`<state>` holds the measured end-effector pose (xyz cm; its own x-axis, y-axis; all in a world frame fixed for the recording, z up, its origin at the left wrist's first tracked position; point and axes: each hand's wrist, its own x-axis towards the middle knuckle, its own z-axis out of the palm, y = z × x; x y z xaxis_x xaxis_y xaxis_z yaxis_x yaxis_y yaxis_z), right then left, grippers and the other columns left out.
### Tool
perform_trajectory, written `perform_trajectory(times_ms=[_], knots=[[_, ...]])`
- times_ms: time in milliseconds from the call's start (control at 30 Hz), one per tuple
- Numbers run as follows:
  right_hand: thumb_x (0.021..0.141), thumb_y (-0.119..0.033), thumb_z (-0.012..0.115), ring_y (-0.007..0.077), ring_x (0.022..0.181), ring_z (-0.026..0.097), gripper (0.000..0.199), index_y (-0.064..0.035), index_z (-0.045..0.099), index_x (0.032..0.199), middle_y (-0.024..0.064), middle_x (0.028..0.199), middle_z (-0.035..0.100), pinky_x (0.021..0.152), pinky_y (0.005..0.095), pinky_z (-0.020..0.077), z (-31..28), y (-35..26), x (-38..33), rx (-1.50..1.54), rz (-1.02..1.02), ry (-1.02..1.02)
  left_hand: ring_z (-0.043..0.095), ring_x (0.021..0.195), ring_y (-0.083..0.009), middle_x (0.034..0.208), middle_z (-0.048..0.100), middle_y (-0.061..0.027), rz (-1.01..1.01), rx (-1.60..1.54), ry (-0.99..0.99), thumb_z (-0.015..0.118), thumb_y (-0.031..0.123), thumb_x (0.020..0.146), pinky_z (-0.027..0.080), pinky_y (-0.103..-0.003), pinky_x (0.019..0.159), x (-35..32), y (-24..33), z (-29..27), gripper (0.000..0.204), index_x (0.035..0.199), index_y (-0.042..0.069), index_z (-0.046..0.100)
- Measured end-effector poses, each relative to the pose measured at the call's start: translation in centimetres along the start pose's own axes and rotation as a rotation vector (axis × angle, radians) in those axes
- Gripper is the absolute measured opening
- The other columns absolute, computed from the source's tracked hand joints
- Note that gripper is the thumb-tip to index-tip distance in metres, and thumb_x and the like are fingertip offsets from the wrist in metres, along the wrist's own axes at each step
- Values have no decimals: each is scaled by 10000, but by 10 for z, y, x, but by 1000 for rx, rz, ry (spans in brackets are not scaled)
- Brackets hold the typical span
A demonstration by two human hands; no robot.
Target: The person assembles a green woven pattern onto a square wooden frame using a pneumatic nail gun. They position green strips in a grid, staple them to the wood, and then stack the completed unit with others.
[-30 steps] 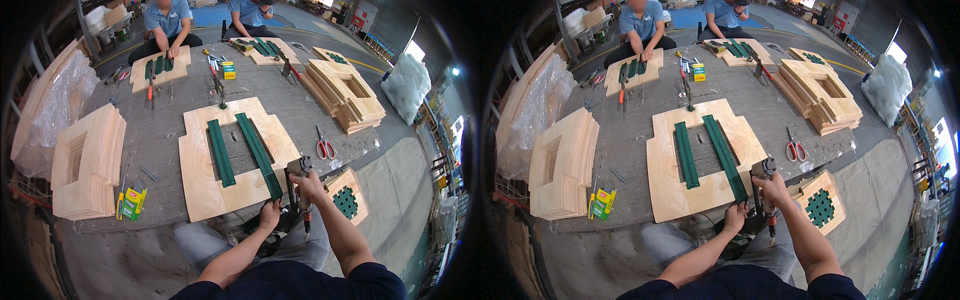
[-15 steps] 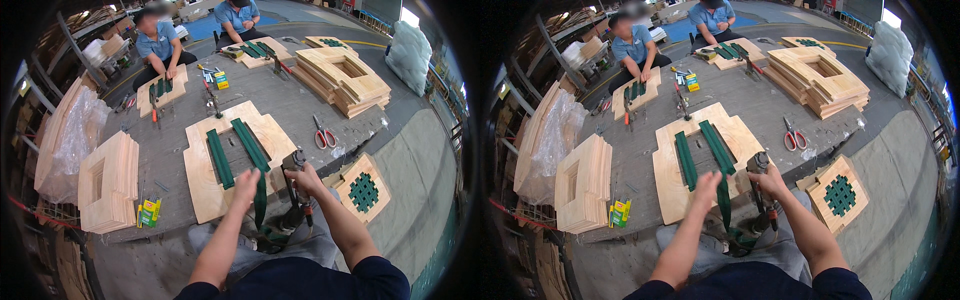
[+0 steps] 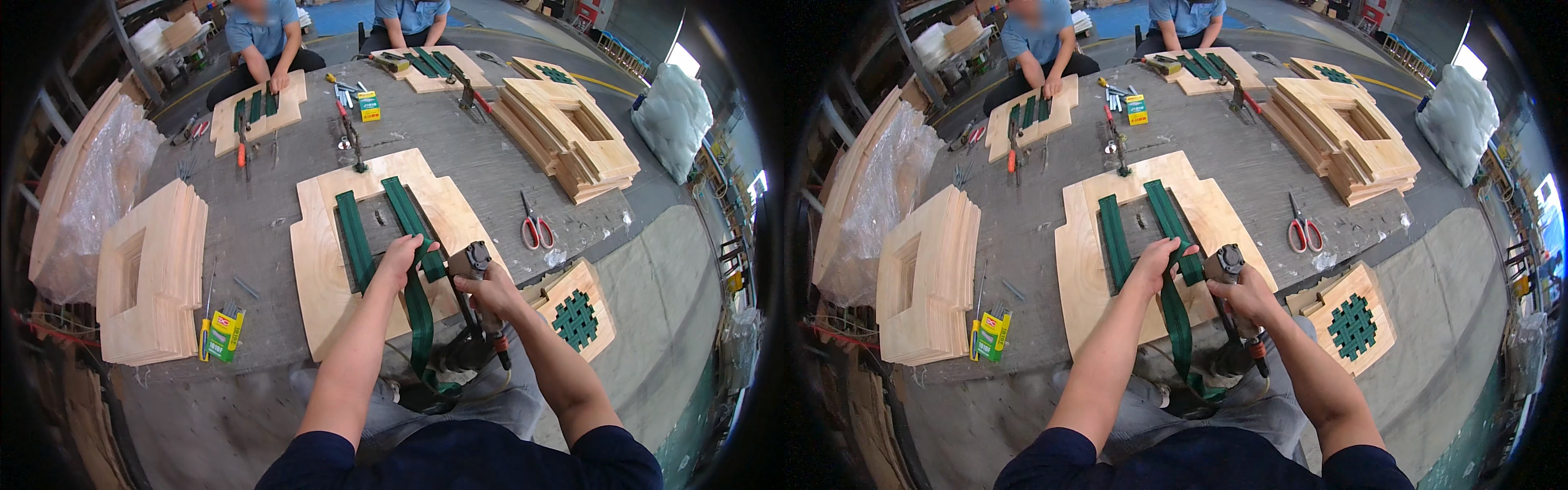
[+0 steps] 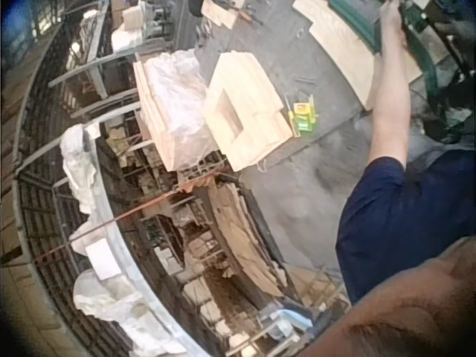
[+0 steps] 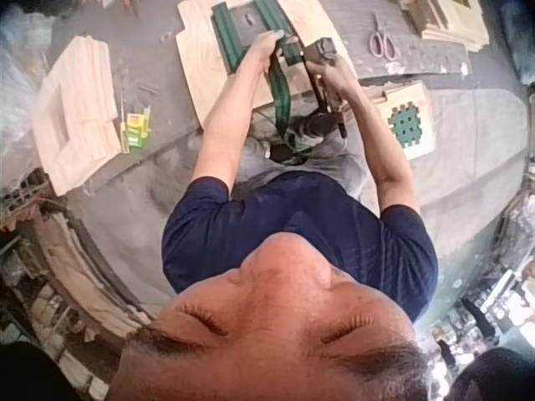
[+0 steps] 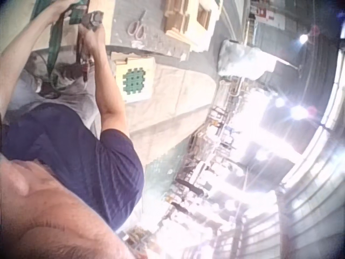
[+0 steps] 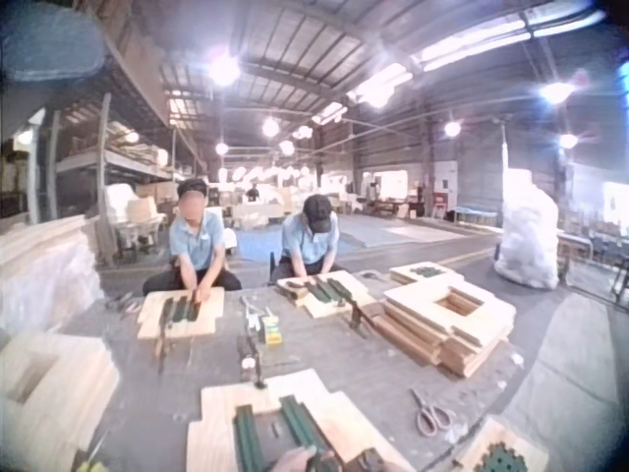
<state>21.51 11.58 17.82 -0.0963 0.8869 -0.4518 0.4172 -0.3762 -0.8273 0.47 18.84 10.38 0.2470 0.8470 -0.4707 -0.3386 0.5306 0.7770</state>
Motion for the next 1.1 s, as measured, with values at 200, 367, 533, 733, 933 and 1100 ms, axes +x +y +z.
perform_trajectory(times_ms=[200, 367, 533, 733, 933, 1100], knots=[[897, -219, 785, 139, 592, 594, 337, 14, 659, 1106, 61, 813, 667, 549, 333, 483, 7, -1, 6, -45, 30, 8, 589, 744, -102, 1075, 779, -38, -42, -5, -35, 485, 272, 1088, 445, -296, 682, 2, 5, -6, 265, 1152, 67, 640], [892, -209, 788, 142, 591, 596, 331, 8, 661, 1107, 59, 778, 662, 549, 332, 479, 16, -20, 2, -92, 51, -16, 495, 499, -62, 1100, 779, -96, -39, -74, 3, 478, 257, 1088, 382, -234, 428, 4, 7, -10, 270, 1153, 37, 620], [895, -210, 785, 143, 588, 594, 329, 5, 661, 1112, 59, 770, 662, 543, 331, 474, 23, -5, 2, -23, 18, 16, 502, 519, -67, 1101, 782, -90, -83, -153, -2, 490, 259, 1076, 378, -231, 443, 7, 7, -2, 256, 1134, 52, 629], [879, -215, 791, 147, 620, 618, 365, -7, 664, 1151, 63, 799, 674, 565, 334, 493, 34, -7, 2, -42, -15, -36, 628, 722, -137, 1076, 779, -85, -11, -56, -30, 503, 255, 1058, 447, -321, 592, 8, 1, -16, 259, 1174, 55, 620], [880, -204, 787, 147, 646, 629, 363, -8, 667, 1162, 79, 842, 691, 598, 341, 507, 46, -10, -3, -70, -25, -50, 697, 831, -166, 1074, 772, -134, 9, -76, -17, 498, 228, 1046, 530, -322, 657, 10, -1, -18, 274, 1162, 20, 633], [886, -235, 801, 173, 711, 660, 407, -63, 657, 1226, 86, 864, 702, 671, 359, 541, 30, -14, -4, -15, 63, -95, 639, 725, -79, 1092, 786, -70, -57, -81, 5, 514, 253, 1058, 434, -237, 539, 9, 1, -12, 310, 1253, 32, 608]])
